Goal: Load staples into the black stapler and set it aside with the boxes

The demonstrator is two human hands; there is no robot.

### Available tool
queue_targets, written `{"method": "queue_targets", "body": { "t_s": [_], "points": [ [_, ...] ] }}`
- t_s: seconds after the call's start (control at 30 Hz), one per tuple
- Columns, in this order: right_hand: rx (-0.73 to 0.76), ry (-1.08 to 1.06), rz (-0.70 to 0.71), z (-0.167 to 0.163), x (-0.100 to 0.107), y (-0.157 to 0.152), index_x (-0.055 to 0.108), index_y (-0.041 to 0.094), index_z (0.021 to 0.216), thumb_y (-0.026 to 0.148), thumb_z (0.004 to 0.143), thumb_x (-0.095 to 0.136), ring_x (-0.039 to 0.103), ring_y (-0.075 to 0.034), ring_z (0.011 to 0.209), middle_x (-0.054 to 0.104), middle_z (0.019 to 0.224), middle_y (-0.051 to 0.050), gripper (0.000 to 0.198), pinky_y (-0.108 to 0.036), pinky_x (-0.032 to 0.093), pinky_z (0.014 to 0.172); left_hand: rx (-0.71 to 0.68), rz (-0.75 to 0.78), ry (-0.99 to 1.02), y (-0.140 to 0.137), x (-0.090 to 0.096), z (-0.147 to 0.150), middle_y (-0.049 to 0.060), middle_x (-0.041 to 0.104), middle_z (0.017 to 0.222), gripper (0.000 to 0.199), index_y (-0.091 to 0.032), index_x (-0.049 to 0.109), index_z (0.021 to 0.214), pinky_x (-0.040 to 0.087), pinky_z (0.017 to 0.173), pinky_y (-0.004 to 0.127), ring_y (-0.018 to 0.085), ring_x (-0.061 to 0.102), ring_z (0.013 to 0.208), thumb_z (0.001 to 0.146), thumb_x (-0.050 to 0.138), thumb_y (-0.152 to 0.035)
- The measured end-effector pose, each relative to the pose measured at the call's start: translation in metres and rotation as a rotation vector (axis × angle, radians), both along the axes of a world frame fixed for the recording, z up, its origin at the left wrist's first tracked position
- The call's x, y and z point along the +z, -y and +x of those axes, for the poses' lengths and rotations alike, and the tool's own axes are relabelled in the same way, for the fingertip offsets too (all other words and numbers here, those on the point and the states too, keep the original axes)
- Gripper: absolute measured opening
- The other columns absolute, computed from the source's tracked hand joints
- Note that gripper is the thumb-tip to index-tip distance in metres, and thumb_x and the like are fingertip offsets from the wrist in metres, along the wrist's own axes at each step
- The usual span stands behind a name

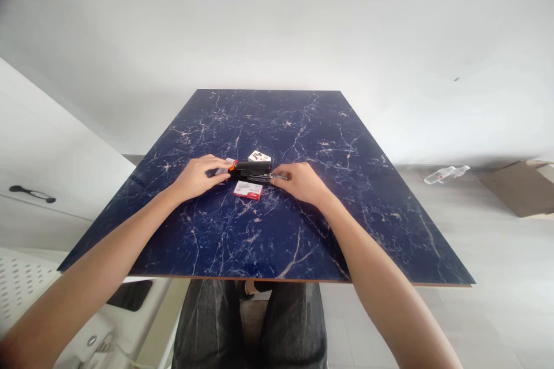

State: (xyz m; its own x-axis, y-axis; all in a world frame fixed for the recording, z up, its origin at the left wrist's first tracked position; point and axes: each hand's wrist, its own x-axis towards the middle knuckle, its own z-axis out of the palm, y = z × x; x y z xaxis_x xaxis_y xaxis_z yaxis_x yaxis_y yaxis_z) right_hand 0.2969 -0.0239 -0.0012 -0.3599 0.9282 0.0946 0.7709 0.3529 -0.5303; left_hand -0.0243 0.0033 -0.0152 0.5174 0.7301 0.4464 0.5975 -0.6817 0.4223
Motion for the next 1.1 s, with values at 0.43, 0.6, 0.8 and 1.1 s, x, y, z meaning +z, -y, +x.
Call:
{"method": "queue_targets", "body": {
  "t_s": [0.43,0.6,0.8,1.1],
  "points": [
    [-0.253,-0.457,-0.479,0.072,0.005,-0.016,0.079,0.025,0.112,0.044,0.084,0.073,0.061,-0.016,0.071,0.071,0.083,-0.005,0.034,-0.030,0.053,0.068,0.044,-0.102,-0.083,0.001,0.004,0.000,0.007,0.074,0.121,0.026,-0.025,0.073,0.114,0.053,0.095,0.043,0.026,0.069,0.105,0.094,0.063,-0.038],
    [-0.340,-1.041,-0.452,0.046,-0.004,-0.017,0.079,0.018,0.101,0.036,0.084,0.073,0.061,-0.013,0.077,0.070,0.094,-0.007,0.026,-0.024,0.054,0.072,0.039,-0.118,-0.063,0.001,0.004,0.000,0.006,0.074,0.122,0.025,-0.026,0.073,0.113,0.054,0.091,0.041,0.024,0.070,0.100,0.094,0.063,-0.038],
    [-0.260,-0.567,-0.248,0.026,0.006,-0.004,0.078,0.025,0.112,0.040,0.086,0.070,0.067,-0.023,0.103,0.075,0.112,-0.006,0.031,-0.038,0.051,0.098,0.044,-0.110,-0.053,0.002,0.003,0.001,0.007,0.074,0.123,0.027,-0.026,0.073,0.113,0.053,0.094,0.043,0.025,0.070,0.102,0.094,0.063,-0.040],
    [-0.138,-0.203,-0.112,0.014,0.007,0.002,0.080,0.025,0.105,0.042,0.083,0.069,0.070,-0.025,0.092,0.077,0.107,-0.003,0.030,-0.037,0.053,0.087,0.043,-0.113,-0.054,0.002,0.003,0.002,0.008,0.073,0.123,0.027,-0.026,0.073,0.113,0.054,0.089,0.041,0.025,0.070,0.100,0.094,0.062,-0.042]
  ]
}}
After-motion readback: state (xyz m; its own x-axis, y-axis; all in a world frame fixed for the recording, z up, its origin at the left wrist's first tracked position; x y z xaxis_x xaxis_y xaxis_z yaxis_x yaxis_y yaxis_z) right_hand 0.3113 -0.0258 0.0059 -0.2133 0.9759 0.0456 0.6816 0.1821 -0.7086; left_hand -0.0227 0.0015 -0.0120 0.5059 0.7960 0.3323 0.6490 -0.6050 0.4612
